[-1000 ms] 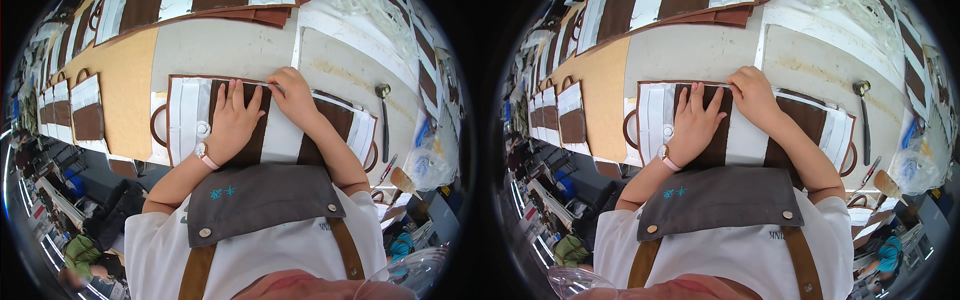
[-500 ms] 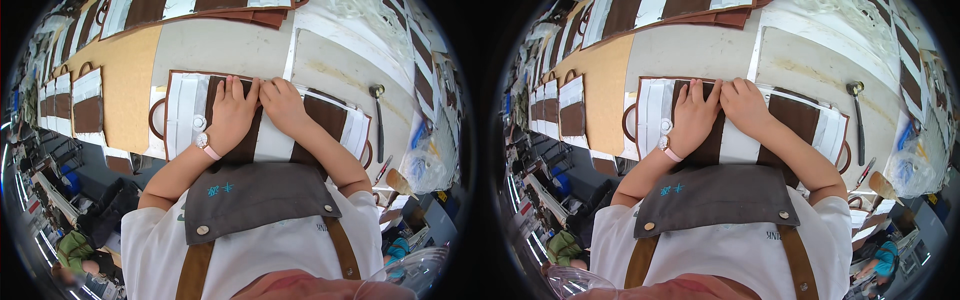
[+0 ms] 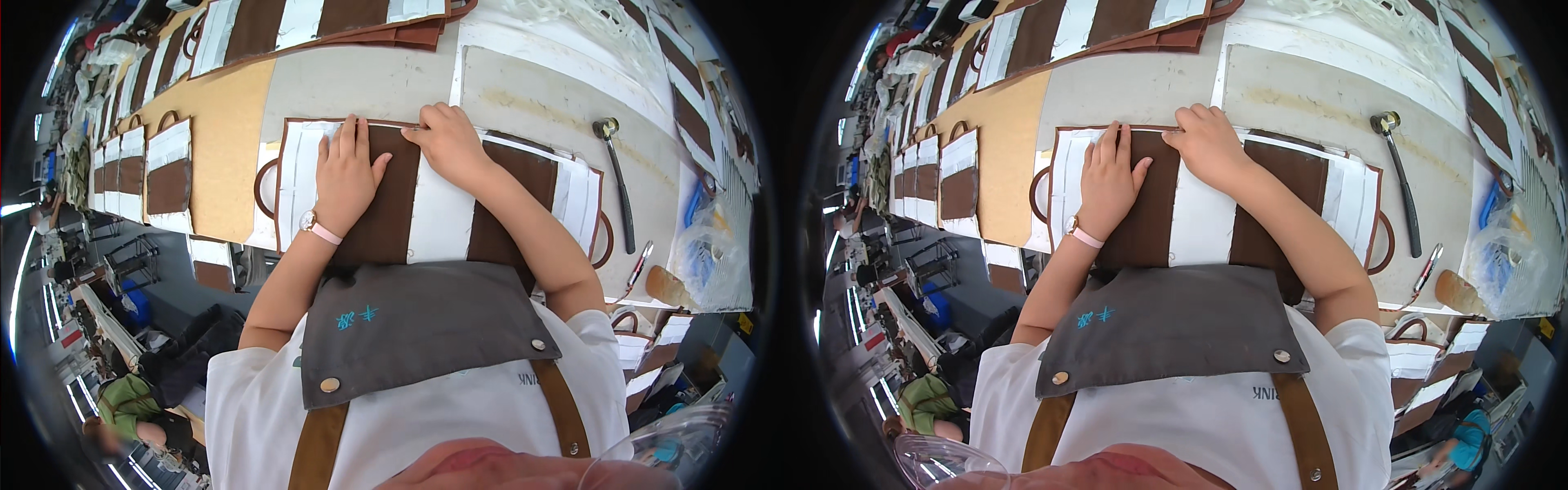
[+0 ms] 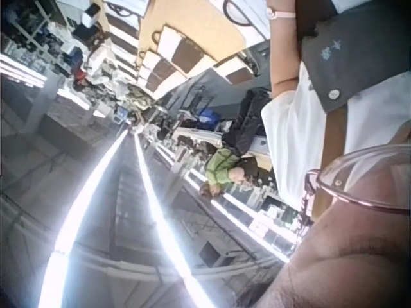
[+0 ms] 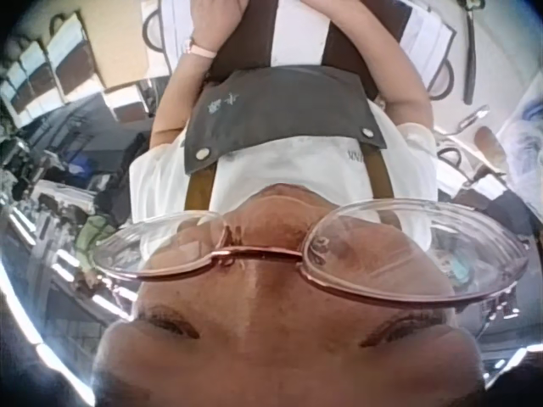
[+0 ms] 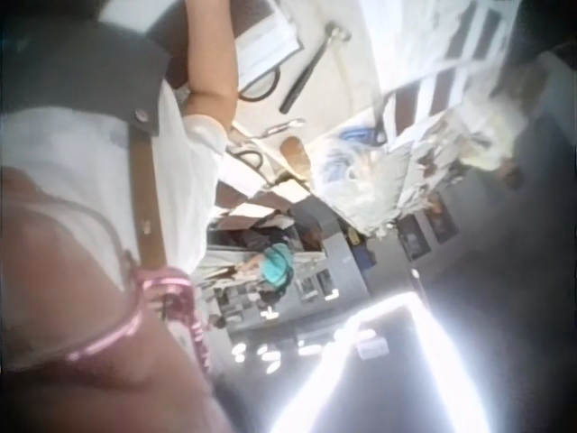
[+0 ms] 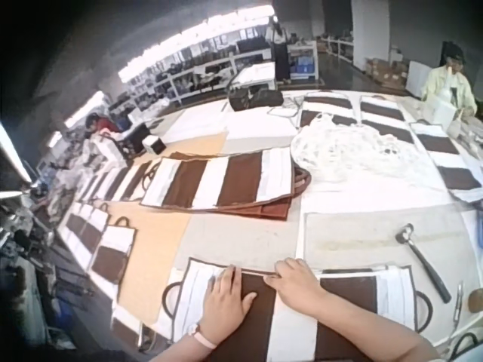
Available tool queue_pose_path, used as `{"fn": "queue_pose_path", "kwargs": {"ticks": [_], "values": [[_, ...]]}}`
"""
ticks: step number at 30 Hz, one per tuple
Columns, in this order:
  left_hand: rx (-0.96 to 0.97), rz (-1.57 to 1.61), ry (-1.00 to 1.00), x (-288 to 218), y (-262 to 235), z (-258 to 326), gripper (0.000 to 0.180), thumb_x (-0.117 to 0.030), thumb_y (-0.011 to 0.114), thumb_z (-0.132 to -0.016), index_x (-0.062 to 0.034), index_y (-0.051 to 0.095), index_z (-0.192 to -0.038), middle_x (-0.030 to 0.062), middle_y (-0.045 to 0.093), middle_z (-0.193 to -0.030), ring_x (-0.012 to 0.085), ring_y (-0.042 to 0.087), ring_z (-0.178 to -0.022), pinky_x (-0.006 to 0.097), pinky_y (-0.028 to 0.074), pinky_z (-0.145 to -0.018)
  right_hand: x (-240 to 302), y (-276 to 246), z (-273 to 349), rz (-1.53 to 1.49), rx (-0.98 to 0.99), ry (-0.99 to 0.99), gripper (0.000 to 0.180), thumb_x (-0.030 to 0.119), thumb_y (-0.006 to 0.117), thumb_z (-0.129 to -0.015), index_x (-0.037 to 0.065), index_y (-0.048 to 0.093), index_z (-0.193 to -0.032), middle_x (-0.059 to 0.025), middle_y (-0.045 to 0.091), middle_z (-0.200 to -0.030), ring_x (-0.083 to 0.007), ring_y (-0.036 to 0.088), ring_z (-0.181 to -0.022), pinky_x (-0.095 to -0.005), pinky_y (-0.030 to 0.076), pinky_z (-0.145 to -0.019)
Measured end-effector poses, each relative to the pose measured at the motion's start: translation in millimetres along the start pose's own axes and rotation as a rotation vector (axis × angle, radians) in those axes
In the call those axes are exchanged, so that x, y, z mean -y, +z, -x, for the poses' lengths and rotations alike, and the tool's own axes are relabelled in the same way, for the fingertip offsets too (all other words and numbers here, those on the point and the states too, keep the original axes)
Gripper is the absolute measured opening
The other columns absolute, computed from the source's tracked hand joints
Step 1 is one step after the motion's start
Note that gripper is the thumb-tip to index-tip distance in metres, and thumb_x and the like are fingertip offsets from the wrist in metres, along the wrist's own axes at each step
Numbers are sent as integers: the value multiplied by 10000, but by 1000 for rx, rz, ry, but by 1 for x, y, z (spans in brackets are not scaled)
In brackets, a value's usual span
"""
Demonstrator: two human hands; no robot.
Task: The person assembles a brown and white striped handbag by hand. They place white plastic strips onto the bag's surface, aligning them with the pattern, and use a hammer to secure them. The person handles multiple bag components and tools on a factory workbench.
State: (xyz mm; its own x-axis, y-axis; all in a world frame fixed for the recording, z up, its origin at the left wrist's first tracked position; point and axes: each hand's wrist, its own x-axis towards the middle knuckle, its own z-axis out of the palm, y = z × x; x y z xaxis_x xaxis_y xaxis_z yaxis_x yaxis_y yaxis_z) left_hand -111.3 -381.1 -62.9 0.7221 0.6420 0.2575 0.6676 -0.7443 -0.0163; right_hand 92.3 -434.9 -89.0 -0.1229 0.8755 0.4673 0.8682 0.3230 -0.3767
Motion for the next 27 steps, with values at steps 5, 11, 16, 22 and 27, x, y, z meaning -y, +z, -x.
{"fn": "queue_pose_path", "kwargs": {"ticks": [5, 11, 16, 22, 27], "values": [[-5, 37, -10, 11, 0, 2, 536, -298, 655, -914, 16, 559, -1337, 224, 518, -1346, 375, 515, -1205, 454, 424, -1025, 12, 4, -10, 33, 90, -7, 35, 50, 674, -748, 60, 705, -761, -80, 574, -880, -272, 550, -929, -395, 465, -798], [-48, 164, 86, -13, -8, -20, 480, -178, 710, -862, 23, 588, -1281, 202, 549, -1255, 377, 510, -1159, 434, 441, -984, 6, -3, 4, -177, -120, 211, 125, 1, 636, -772, 39, 685, -880, -98, 603, -948, -282, 555, -951, -407, 464, -846], [-100, 435, 35, -26, 17, -28, 492, -123, 739, -819, -4, 597, -1275, 156, 570, -1162, 325, 547, -1063, 425, 442, -940, -7, -10, 14, -75, 4, 101, 298, -21, 638, -774, 9, 668, -1069, -86, 599, -996, -271, 547, -917, -380, 461, -832], [-23, 319, 179, -21, 16, -26, 426, -127, 705, -857, -93, 630, -1274, 111, 557, -1141, 284, 543, -1027, 407, 434, -902, 3, -22, 21, 261, 99, -98, 147, 54, 624, -757, 46, 670, -897, -62, 602, -955, -256, 552, -912, -394, 440, -836], [-5, 284, 174, -29, 8, -26, 434, -181, 709, -862, -71, 625, -1273, 107, 557, -1177, 284, 540, -1056, 418, 417, -936, -20, -40, 19, -39, 107, 251, 144, 32, 634, -794, 53, 650, -935, -74, 597, -926, -288, 549, -897, -410, 430, -835]]}}
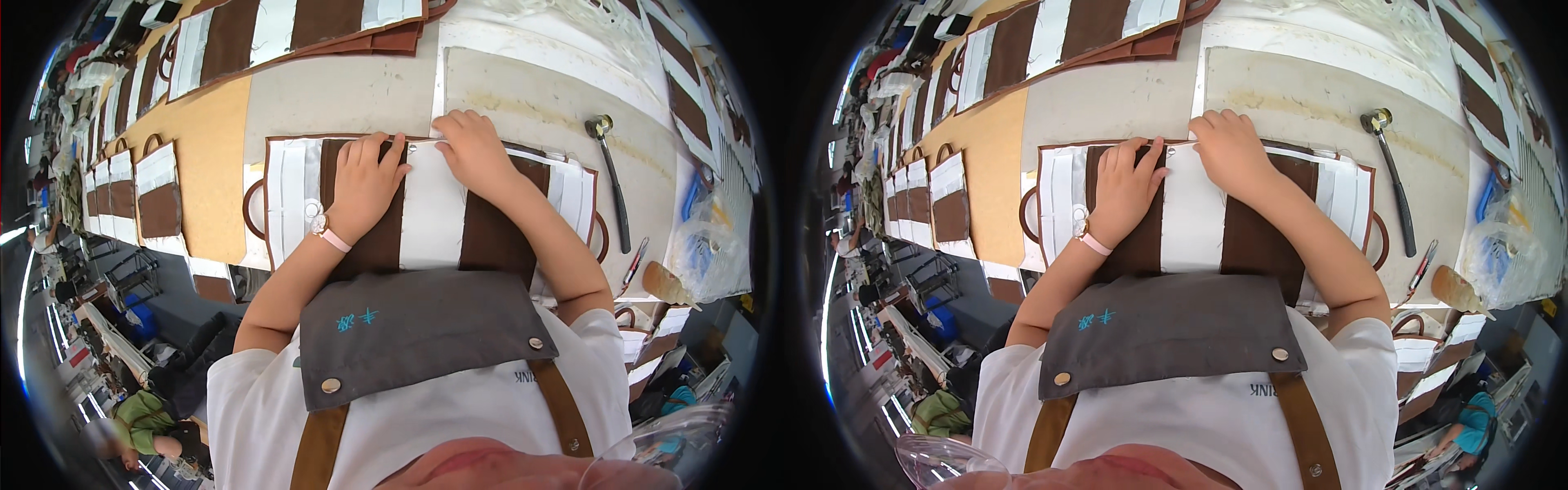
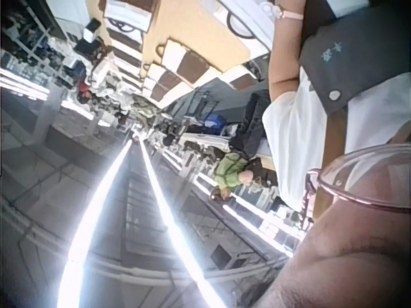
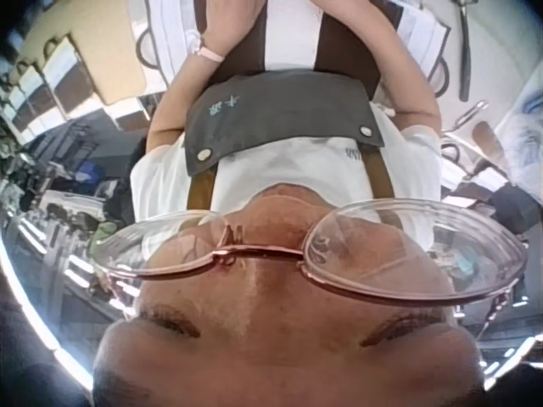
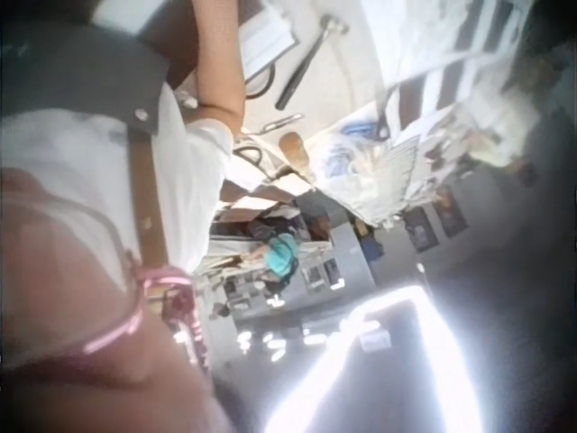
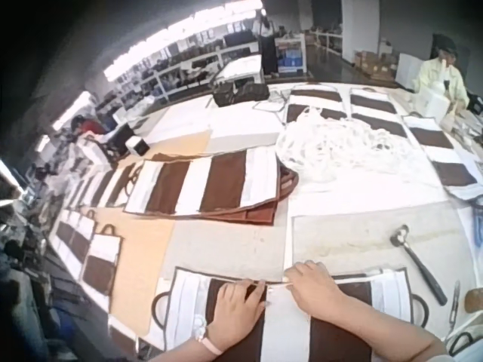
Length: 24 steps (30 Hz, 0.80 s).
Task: The person assembles a brown and white striped handbag by hand. They place white plastic strips onto the bag's surface, aligning them with the pattern, and use a hammer to secure them. The person handles multiple bag components and tools on a factory workbench.
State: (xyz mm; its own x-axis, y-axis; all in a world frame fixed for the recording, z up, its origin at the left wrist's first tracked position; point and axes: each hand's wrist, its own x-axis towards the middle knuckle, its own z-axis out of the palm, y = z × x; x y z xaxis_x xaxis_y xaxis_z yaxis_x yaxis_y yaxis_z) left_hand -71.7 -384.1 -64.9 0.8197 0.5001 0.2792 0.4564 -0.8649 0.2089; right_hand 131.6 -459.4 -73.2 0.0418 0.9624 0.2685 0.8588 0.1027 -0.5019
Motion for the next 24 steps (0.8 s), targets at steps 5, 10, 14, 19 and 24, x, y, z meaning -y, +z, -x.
{"fn": "queue_pose_path", "kwargs": {"ticks": [5, 10, 14, 19, 24], "values": [[-14, 78, 56, 2, 0, 0, 467, -239, 713, -855, -45, 613, -1269, 106, 565, -1252, 272, 533, -1133, 432, 388, -1011, -10, -9, -5, -149, 120, 26, 139, 13, 630, -819, 63, 654, -947, -78, 579, -887, -297, 545, -889, -408, 430, -844], [23, 40, 54, -4, 0, -1, 527, -374, 674, -876, -42, 607, -1279, 124, 584, -1226, 278, 539, -1108, 450, 386, -1044, -14, -12, 6, 69, 98, -199, 173, 41, 637, -787, 63, 667, -956, -64, 562, -891, -264, 538, -883, -374, 454, -814], [50, -102, 56, -24, -3, -9, 615, -454, 668, -858, -33, 597, -1301, 147, 594, -1148, 295, 551, -1044, 465, 398, -1036, -7, -15, 13, 187, 49, -271, 243, 45, 632, -765, 57, 686, -1001, -58, 554, -899, -252, 530, -878, -353, 463, -786], [4, -180, 48, -27, 4, -7, 621, -463, 691, -836, -36, 612, -1280, 143, 593, -1107, 281, 549, -1017, 461, 410, -1017, -16, -17, 18, 43, 69, -79, 350, -39, 617, -766, 27, 701, -1100, -93, 579, -926, -279, 538, -913, -354, 483, -828], [22, -239, 5, -32, 5, -10, 581, -435, 709, -825, -24, 629, -1229, 118, 595, -1111, 268, 552, -1041, 502, 376, -1034, -26, -29, 27, -53, 63, -106, 328, -70, 610, -757, 13, 705, -1060, -100, 606, -938, -294, 554, -931, -368, 493, -832]]}}
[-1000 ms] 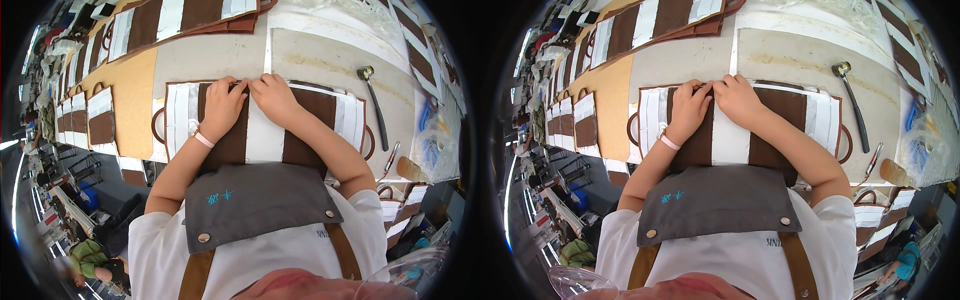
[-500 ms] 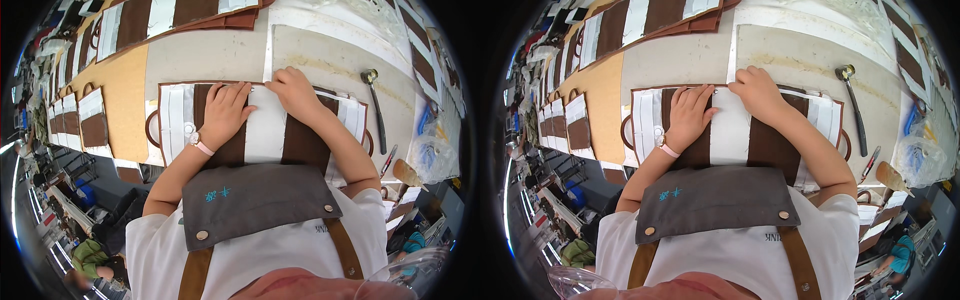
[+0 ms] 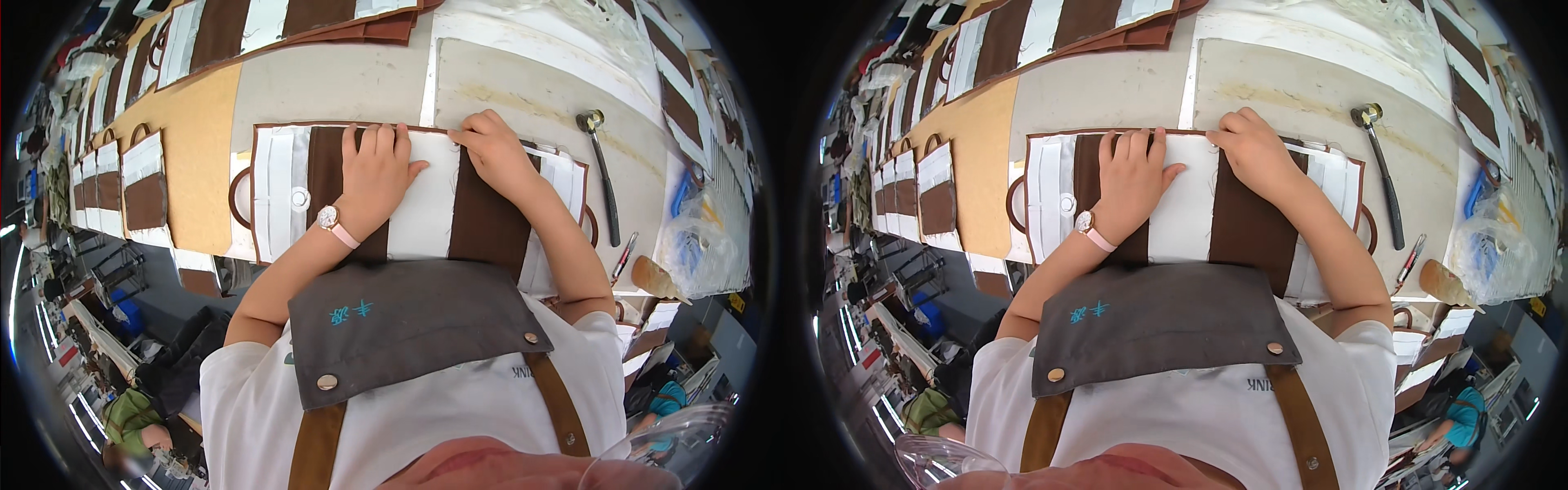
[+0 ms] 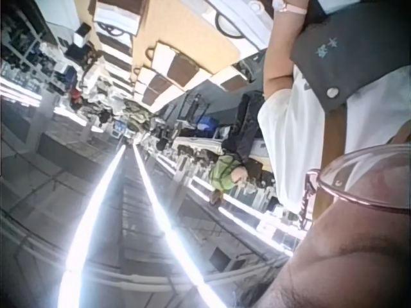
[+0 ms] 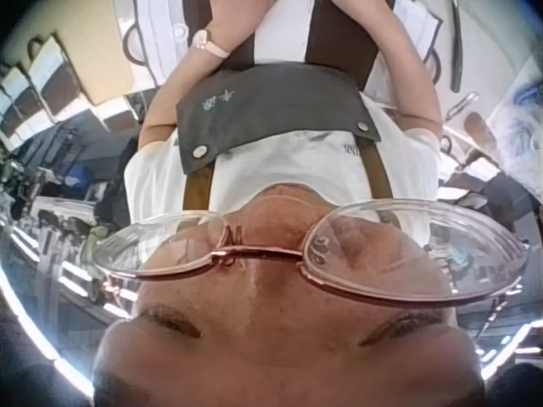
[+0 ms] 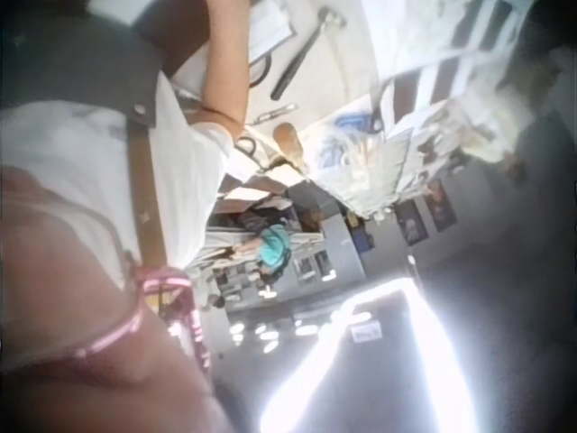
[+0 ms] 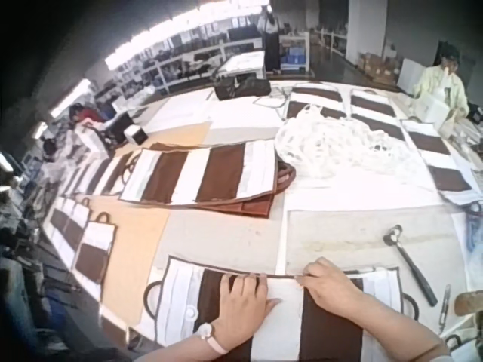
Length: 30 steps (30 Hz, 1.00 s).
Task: The person assembles a brown and white striped handbag by hand. They place white plastic strips onto the bag's surface, aligning them with the pattern, and use a hammer to secure them. The person handles multiple bag components and tools on a factory workbench.
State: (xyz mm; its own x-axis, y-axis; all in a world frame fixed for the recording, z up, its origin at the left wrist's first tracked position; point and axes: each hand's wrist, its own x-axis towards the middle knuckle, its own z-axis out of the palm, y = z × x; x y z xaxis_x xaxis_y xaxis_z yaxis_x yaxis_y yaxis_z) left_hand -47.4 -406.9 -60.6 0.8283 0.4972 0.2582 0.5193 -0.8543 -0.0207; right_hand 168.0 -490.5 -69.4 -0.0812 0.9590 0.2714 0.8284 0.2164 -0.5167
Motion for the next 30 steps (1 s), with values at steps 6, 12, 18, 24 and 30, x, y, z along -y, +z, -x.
{"fn": "queue_pose_path", "kwargs": {"ticks": [6, 12, 18, 24, 30], "values": [[-116, 77, 102, -22, 12, -10, 484, -297, 728, -813, -29, 635, -1205, 69, 597, -1087, 228, 558, -1072, 517, 352, -1051, 8, 6, 4, 237, -36, -129, 279, -7, 621, -730, -2, 686, -1001, -83, 584, -916, -271, 549, -912, -366, 488, -825], [-60, 45, 147, -16, 10, -14, 444, -253, 709, -832, -35, 630, -1210, 38, 583, -1065, 178, 557, -1065, 498, 368, -1050, 5, 9, 10, 280, -141, -114, 179, 41, 620, -719, 26, 651, -895, -72, 561, -904, -253, 537, -893, -368, 470, -826], [-77, 87, -31, 36, -13, 10, 447, -270, 696, -860, -58, 627, -1247, 129, 592, -1184, 311, 555, -1094, 474, 385, -1044, 17, 9, 10, 430, -38, -90, 118, 44, 606, -733, 37, 633, -847, -78, 559, -908, -267, 539, -904, -375, 462, -817], [-143, -54, -537, 150, -20, 132, 408, -219, 683, -893, -36, 621, -1252, 242, 606, -1168, 380, 593, -1054, 482, 483, -884, -3, 0, 10, 45, -78, 105, 170, -5, 605, -800, 26, 646, -962, -116, 590, -941, -296, 566, -955, -393, 465, -849], [-12, 324, -893, 182, -35, 160, 305, -206, 657, -921, -6, 663, -1151, 176, 628, -945, 290, 613, -833, 379, 503, -761, -5, -12, -2, -132, 52, 247, 155, 9, 595, -820, 37, 650, -962, -134, 615, -942, -348, 574, -967, -428, 470, -857]]}}
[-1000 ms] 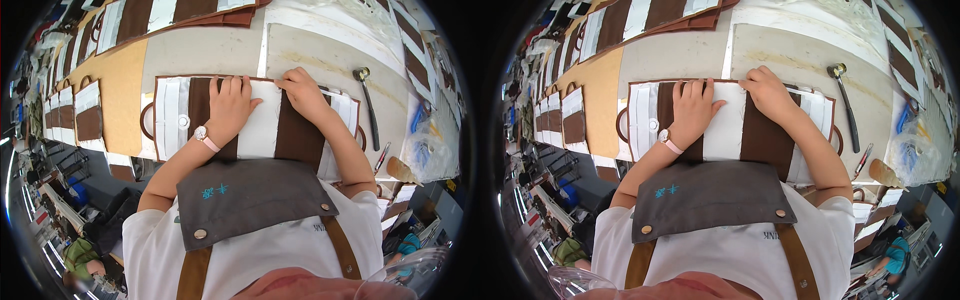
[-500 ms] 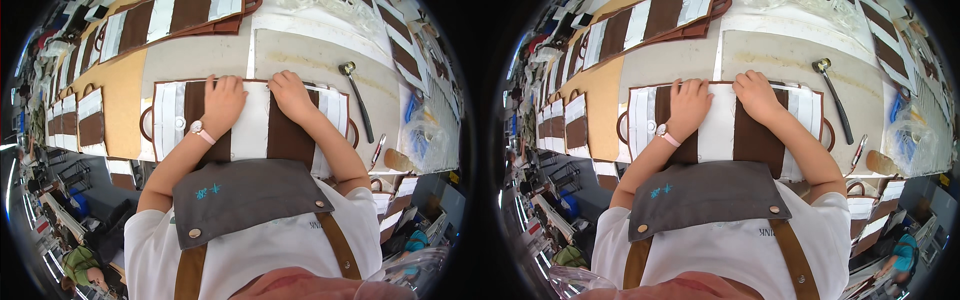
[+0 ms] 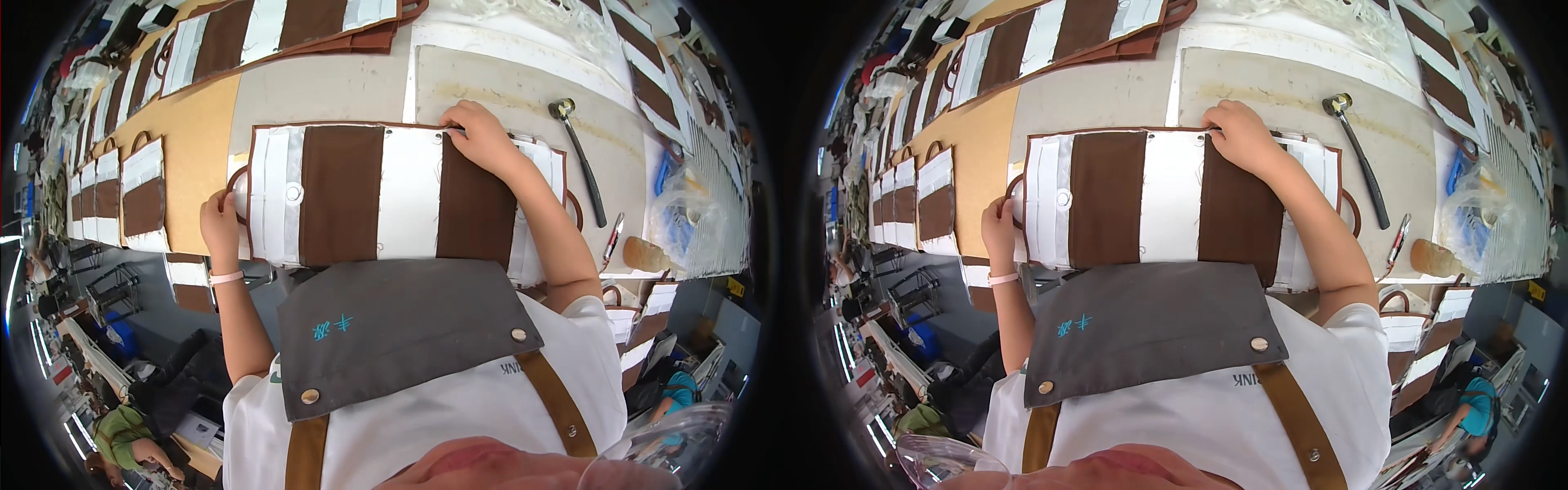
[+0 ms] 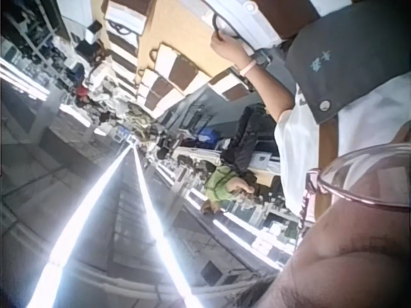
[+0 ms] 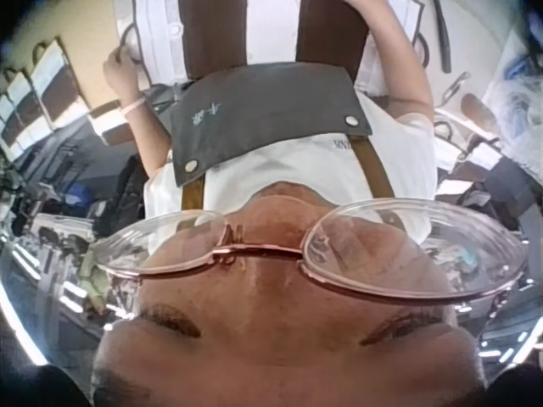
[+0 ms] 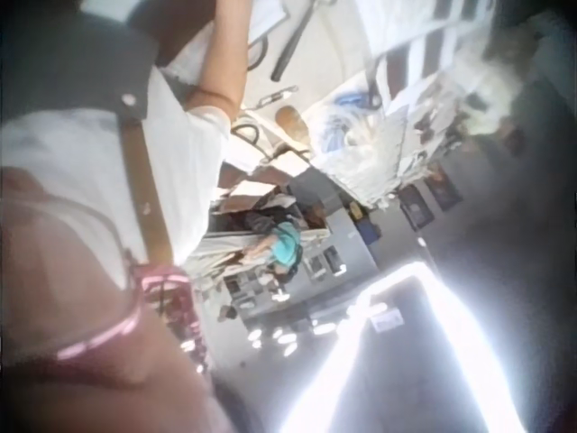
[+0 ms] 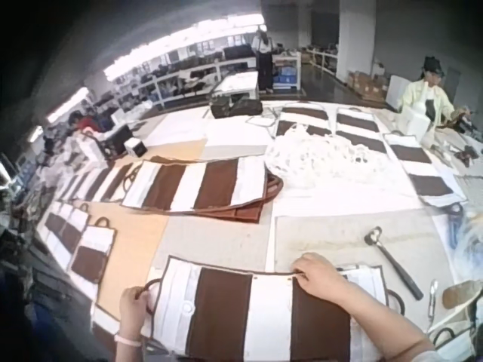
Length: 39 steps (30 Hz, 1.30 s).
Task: The person assembles a brown and white striped handbag by hand. They place white plastic strips onto the bag's surface, aligning them with the pattern, and use a hammer to secure them. The person handles multiple bag components and tools on a factory workbench.
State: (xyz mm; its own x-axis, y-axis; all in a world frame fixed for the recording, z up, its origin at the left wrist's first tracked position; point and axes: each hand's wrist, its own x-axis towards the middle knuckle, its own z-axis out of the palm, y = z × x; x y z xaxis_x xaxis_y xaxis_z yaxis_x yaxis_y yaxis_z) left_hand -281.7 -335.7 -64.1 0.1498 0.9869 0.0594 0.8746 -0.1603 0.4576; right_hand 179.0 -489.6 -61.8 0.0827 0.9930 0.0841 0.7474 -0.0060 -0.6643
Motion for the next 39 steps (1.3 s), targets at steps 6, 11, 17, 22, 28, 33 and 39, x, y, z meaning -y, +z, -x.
{"fn": "queue_pose_path", "kwargs": {"ticks": [6, 11, 17, 22, 28, 33, 39], "values": [[-59, -14, -10, -11, -3, 1, 227, -190, 634, -950, 24, 676, -1011, 157, 658, -897, 288, 619, -786, 382, 492, -722, 2, 3, 4, 100, -93, -38, 197, 33, 637, -831, 25, 654, -1026, -142, 609, -976, -348, 573, -986, -441, 469, -884], [-212, -29, 85, -29, -12, -11, 223, -178, 598, -975, 20, 683, -1033, 151, 680, -916, 290, 636, -822, 379, 495, -749, 2, 3, 14, 170, -193, -120, 288, 39, 667, -825, 22, 621, -1109, -140, 602, -1032, -348, 561, -1005, -423, 467, -884], [-189, -64, 88, -1, -14, -44, 244, -188, 613, -959, -30, 713, -1117, 156, 701, -999, 298, 666, -896, 382, 512, -801, 4, 7, 9, 174, -234, -114, 265, 34, 682, -814, 17, 619, -1071, -132, 596, -1018, -342, 564, -985, -422, 471, -869], [-218, -526, 115, -14, -1, -44, 309, -202, 634, -934, -116, 688, -1227, 157, 694, -1062, 340, 645, -984, 444, 499, -863, -3, 6, 14, 204, -232, -95, 182, 30, 692, -809, 20, 621, -976, -118, 583, -981, -327, 563, -945, -410, 479, -836], [-41, 12, 811, -182, 49, -8, 241, -77, 644, -905, -56, 670, -1144, 131, 667, -1111, 326, 589, -1086, 437, 452, -944, 2, 11, 9, 410, -236, -189, 113, 25, 626, -734, 26, 620, -847, -97, 554, -904, -274, 548, -895, -383, 475, -814], [119, 152, 1179, -250, 125, 10, 263, -60, 701, -819, -61, 684, -1081, 59, 628, -1026, 248, 593, -972, 385, 466, -877, 1, 15, 9, 455, -301, -232, 123, 65, 617, -724, 44, 621, -845, -76, 536, -877, -251, 534, -892, -366, 449, -831], [40, 142, 1204, -251, 146, 14, 234, -64, 698, -813, -50, 684, -1046, 50, 617, -923, 233, 599, -898, 361, 480, -824, 5, 16, 7, 584, -290, -192, 137, 97, 623, -733, 71, 608, -867, -53, 518, -869, -228, 520, -880, -349, 417, -817]]}}
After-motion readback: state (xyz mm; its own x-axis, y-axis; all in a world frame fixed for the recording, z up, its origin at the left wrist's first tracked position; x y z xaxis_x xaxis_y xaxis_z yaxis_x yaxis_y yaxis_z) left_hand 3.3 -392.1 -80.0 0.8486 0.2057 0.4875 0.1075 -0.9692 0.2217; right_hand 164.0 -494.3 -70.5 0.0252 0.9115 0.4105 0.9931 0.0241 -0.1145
